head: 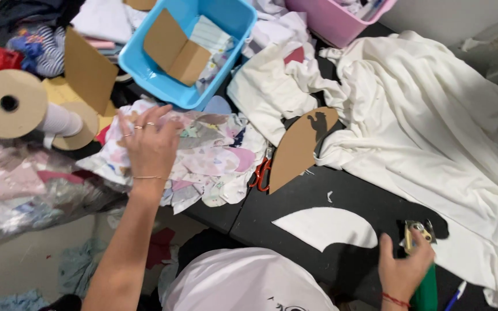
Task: The person uses a cardboard template to trace a shape onto a white fabric with a blue pen. They then use a green electric fabric cutter to cut the fabric along the traced lines. The person repeats this process, cutting out multiple pieces of fabric and placing them into a pile.
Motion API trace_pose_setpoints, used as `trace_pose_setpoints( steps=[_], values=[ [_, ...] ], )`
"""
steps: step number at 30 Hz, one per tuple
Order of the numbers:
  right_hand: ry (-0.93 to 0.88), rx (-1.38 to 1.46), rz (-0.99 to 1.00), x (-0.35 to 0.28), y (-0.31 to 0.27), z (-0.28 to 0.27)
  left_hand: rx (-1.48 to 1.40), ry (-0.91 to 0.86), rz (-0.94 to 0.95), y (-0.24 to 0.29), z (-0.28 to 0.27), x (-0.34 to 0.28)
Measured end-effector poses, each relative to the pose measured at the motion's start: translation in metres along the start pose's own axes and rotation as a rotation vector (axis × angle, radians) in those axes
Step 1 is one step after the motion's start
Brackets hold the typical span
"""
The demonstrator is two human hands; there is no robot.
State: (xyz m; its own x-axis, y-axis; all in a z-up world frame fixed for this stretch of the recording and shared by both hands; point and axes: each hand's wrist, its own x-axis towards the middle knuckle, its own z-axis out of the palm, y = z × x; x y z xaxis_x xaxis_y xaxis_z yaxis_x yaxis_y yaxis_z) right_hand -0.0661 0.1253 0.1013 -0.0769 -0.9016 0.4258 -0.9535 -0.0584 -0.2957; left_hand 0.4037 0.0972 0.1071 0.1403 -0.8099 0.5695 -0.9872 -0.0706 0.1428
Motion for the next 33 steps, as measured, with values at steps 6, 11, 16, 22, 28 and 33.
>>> trace_pose_setpoints(
  steps=[6, 11, 16, 22, 28, 33],
  values=[
    [-0.215, 0.293, -0.061, 0.029, -0.076, -0.006, -0.19, -0.058, -0.158, 0.021, -0.041, 0.033],
    [-0.638, 1.014, 0.381, 0.024, -0.1, 0.009, -0.432, 0.064, 0.081, 0.06, -0.07, 0.056],
    [-1.153, 1.914, 0.791, 0.025, -0.126, 0.0, -0.222, 0.071, 0.379, 0.157, -0.026, 0.015],
    [-1.036, 2.015, 0.905, 0.017, -0.062, 0.036, -0.593, 0.077, 0.457, 0.228, -0.017, 0.017],
    [-0.909, 1.278, 0.499, 0.056, -0.006, 0.017, -0.676, 0.136, 0.633, 0.25, -0.023, 0.009],
    [-1.026, 0.694, 0.156, 0.057, 0.026, 0.045, -0.66, -0.096, 0.643, 0.255, 0.028, -0.089]
  ],
)
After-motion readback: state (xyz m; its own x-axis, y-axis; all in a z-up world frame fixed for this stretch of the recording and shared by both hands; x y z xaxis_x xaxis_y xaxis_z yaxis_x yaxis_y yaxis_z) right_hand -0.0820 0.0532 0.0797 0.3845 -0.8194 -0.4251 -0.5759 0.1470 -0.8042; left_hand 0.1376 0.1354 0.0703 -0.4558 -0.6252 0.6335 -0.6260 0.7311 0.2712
